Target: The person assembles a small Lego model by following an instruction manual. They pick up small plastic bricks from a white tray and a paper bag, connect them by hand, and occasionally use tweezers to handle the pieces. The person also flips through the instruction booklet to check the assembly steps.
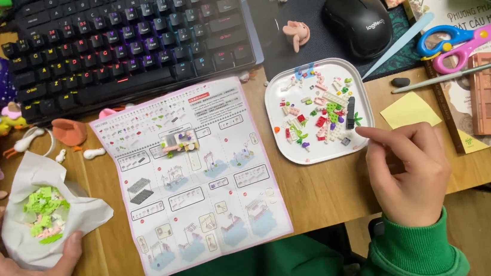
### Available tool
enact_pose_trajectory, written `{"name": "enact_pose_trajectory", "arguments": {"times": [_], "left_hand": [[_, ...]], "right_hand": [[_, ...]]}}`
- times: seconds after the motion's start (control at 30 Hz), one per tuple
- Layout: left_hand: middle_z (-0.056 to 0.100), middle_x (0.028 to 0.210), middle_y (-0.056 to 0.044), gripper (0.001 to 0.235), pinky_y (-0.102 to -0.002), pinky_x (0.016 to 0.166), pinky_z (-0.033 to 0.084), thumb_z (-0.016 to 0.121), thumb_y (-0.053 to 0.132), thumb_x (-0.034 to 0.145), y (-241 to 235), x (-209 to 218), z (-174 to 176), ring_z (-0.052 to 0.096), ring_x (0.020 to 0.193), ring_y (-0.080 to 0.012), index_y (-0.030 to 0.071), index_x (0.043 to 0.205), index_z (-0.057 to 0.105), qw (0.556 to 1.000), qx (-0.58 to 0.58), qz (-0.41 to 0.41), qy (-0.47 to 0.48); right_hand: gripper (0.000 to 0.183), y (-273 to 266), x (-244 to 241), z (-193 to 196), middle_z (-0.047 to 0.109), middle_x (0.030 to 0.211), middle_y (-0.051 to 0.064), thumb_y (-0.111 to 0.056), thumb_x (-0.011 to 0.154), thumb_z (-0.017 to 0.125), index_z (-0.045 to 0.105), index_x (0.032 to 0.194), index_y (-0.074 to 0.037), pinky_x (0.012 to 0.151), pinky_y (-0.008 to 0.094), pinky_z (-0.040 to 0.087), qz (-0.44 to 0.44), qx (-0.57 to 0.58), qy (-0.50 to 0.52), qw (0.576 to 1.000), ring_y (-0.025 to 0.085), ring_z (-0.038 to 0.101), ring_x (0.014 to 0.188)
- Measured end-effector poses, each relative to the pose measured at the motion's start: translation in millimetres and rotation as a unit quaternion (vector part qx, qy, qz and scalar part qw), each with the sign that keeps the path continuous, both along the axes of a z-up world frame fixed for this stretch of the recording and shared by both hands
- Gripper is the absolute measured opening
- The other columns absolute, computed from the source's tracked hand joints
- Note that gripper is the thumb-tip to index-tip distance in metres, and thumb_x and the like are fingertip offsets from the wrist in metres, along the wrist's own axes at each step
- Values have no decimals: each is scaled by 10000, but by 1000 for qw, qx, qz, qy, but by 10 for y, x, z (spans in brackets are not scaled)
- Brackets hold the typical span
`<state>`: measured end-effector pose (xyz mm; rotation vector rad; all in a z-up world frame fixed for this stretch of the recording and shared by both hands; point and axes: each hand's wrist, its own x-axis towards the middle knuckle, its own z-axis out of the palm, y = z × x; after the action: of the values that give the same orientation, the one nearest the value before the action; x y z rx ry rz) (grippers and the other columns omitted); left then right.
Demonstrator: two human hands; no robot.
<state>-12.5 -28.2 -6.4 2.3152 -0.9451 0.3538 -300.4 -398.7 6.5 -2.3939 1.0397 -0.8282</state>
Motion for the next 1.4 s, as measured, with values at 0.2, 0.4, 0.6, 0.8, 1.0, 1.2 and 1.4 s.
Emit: {"name": "enact_pose_trajectory", "arguments": {"times": [0.2,0.4,0.6,0.8,1.0,1.2,1.4], "left_hand": [[410,1358,-431,814,-572,1102,385,762,29,771,65,-42,8,447,1266,-546,-250,1415,349,999,-34,-15,-14],[404,1340,-396,821,-542,1072,392,745,125,768,104,-108,18,456,1252,-510,-218,1403,353,999,-44,-5,-2],[384,1336,-370,824,-525,1081,378,750,86,733,103,-109,46,442,1254,-489,-192,1393,343,998,-57,-5,15],[394,1335,-394,857,-536,1062,402,763,101,720,114,-87,10,464,1247,-511,-225,1397,353,998,-56,-4,10],[413,1342,-407,893,-510,1064,403,755,60,665,173,-19,-105,477,1227,-494,-243,1406,359,995,-94,1,31],[421,1350,-403,926,-499,1045,407,755,74,635,181,-17,-131,483,1214,-479,-235,1417,367,993,-106,24,50],[382,1345,-382,930,-497,1052,388,750,56,619,206,-1,-159,450,1220,-472,-223,1410,348,991,-120,19,55]], "right_hand": [[242,151,-33,30,472,861,63,19,947,617,759,1097,-107,745,331,403,37,-2,18,999,231,458,837],[251,291,68,18,481,898,62,-22,901,601,744,1063,-148,816,359,397,111,-9,28,993,250,454,891],[121,154,221,161,496,846,41,-270,868,704,775,905,-179,750,387,400,87,15,164,982,279,469,843],[329,22,806,611,663,832,69,-546,821,606,780,754,-275,803,431,460,62,81,488,867,283,574,968],[277,-65,1027,740,730,859,-32,-566,747,630,810,784,-359,918,349,426,62,105,614,780,208,608,998],[220,-124,1004,723,733,811,-29,-506,740,623,808,791,-397,868,330,434,64,89,637,763,222,617,943],[287,-150,1045,730,676,692,26,-529,763,588,763,689,-314,677,323,455,57,60,670,738,247,645,768]]}}
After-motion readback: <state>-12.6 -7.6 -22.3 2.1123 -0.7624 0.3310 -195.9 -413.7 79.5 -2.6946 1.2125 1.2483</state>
